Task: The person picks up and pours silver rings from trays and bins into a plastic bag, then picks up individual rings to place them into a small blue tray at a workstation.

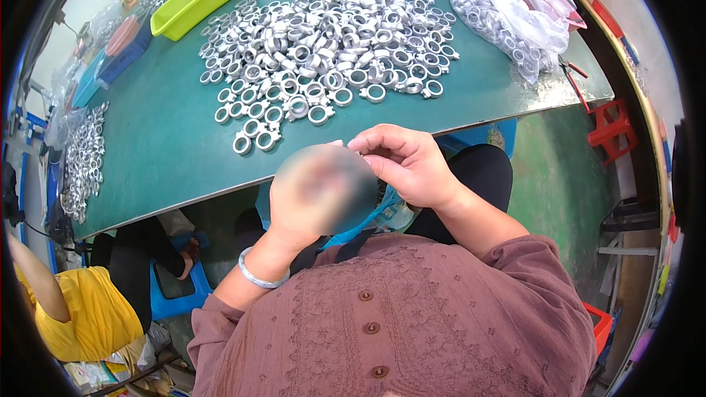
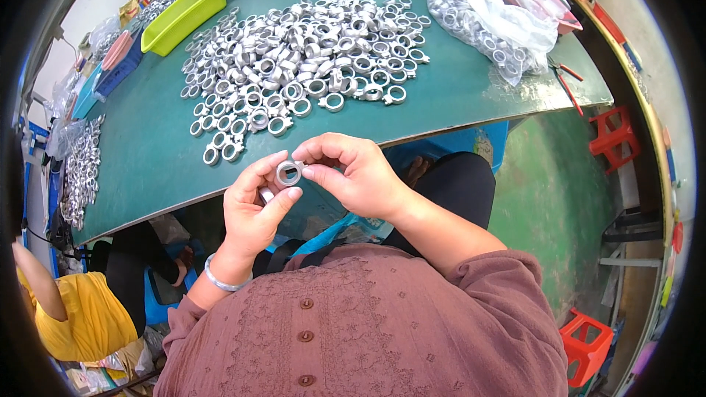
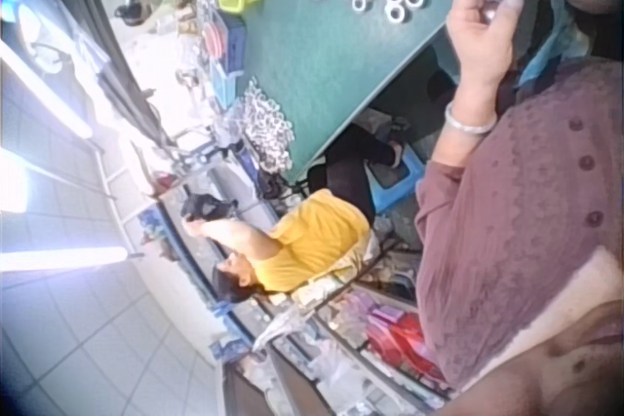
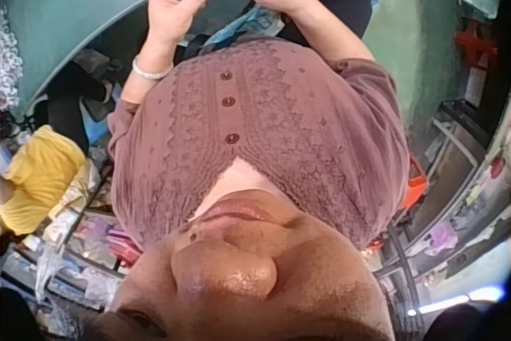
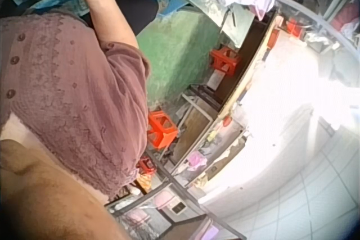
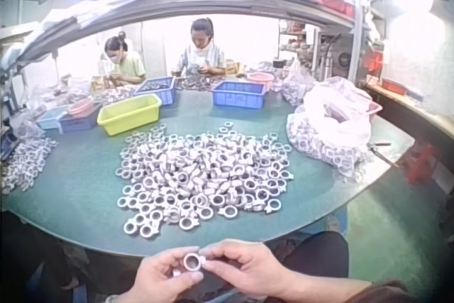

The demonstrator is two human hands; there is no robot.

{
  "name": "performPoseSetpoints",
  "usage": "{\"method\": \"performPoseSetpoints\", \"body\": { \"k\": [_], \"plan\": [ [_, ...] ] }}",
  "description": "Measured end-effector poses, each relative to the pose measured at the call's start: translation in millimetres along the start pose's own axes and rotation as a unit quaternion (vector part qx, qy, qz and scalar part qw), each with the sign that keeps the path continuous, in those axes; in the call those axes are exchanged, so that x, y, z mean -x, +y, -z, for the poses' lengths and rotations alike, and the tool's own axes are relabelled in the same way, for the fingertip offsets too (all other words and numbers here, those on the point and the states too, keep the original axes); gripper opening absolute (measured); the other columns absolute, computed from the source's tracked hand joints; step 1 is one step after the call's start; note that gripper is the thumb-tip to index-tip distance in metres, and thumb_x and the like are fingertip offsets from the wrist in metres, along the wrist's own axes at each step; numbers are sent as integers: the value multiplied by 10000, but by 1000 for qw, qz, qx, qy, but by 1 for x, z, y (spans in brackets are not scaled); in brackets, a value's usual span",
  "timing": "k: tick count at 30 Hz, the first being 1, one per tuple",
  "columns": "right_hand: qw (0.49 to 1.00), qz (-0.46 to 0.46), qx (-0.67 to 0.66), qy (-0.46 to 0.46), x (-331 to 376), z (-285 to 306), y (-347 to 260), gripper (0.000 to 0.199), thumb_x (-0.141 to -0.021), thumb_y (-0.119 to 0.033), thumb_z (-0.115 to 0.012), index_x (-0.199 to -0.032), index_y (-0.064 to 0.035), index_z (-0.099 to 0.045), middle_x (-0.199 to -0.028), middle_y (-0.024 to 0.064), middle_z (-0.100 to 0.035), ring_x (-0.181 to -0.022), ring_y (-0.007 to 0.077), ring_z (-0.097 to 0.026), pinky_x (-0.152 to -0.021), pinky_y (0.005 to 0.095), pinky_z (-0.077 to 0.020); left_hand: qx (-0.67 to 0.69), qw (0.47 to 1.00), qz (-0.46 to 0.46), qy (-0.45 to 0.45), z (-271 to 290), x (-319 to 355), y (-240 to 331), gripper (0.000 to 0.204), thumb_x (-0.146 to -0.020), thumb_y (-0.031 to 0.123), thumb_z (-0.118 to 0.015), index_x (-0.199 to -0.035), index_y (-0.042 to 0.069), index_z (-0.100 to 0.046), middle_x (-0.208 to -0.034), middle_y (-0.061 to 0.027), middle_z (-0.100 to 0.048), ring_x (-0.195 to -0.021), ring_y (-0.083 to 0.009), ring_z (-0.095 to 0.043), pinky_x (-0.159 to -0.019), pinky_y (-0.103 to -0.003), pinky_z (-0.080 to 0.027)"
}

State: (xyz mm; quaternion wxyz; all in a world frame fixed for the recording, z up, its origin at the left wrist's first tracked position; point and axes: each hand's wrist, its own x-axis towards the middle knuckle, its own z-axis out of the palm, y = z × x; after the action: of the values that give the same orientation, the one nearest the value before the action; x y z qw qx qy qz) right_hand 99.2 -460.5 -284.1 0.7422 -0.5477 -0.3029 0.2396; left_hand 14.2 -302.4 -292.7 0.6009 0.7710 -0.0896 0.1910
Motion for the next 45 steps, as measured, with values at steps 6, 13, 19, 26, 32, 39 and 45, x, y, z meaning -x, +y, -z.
{"method": "performPoseSetpoints", "body": {
  "k": [6, 13, 19, 26, 32, 39, 45],
  "plan": [
    [997, 42, 67, -3, 0, -1, 2, 152, -810, 2, -584, -961, 8, -596, -888, 34, -600, -812, 76, -562, -726, 209, -459, 186, 973, 134, 19, -1, 1, 7, 450, -730, -24, -657, -1154, -18, -504, -879, -18, -577, -742, -47, -509, -634, -155, -408],
    [993, 48, 105, -28, 1, -1, -4, 178, -816, 34, -564, -994, 29, -576, -927, 55, -599, -862, 104, -574, -753, 224, -468, 256, 948, 191, 1, 2, 1, 9, 413, -763, -12, -636, -1155, -11, -506, -897, -8, -593, -729, -27, -492, -625, -148, -378],
    [975, 108, 192, -26, 0, -3, -10, 156, -794, 31, -585, -949, 16, -595, -881, 58, -605, -783, 99, -569, -670, 220, -454, 285, 936, 207, -8, 2, 1, 6, 389, -789, 30, -616, -1161, 3, -505, -828, -9, -584, -542, -19, -434, -454, -135, -311],
    [939, 210, 269, -34, -4, -1, -13, 130, -736, 47, -607, -849, -18, -603, -796, 79, -601, -732, 180, -594, -643, 256, -467, 304, 925, 228, -9, 3, 1, 3, 368, -831, 102, -597, -1173, 14, -493, -828, -40, -596, -564, -32, -471, -463, -149, -353],
    [963, 151, 222, -18, -1, 1, -11, 127, -755, 37, -602, -872, -12, -598, -818, 69, -601, -746, 148, -585, -668, 243, -462, 51, 998, 14, 39, -2, 4, -1, 422, -785, 46, -636, -1178, 16, -487, -842, -31, -599, -609, -26, -454, -545, -149, -371],
    [983, 106, 153, -13, 1, 2, -4, 130, -779, 19, -597, -908, 2, -593, -830, 57, -594, -764, 111, -569, -687, 228, -458, -50, 996, -52, 47, -2, 3, -1, 533, -729, -6, -662, -1217, 17, -450, -849, -26, -583, -617, -16, -428, -532, -139, -327],
    [998, 20, 54, -11, 3, 3, -1, 136, -818, -4, -577, -952, 15, -589, -871, 25, -596, -800, 70, -548, -705, 208, -456, -88, 992, -70, 62, -4, 2, 0, 532, -721, -1, -671, -1209, 16, -459, -800, -23, -580, -593, -18, -424, -521, -140, -325]
  ]
}}
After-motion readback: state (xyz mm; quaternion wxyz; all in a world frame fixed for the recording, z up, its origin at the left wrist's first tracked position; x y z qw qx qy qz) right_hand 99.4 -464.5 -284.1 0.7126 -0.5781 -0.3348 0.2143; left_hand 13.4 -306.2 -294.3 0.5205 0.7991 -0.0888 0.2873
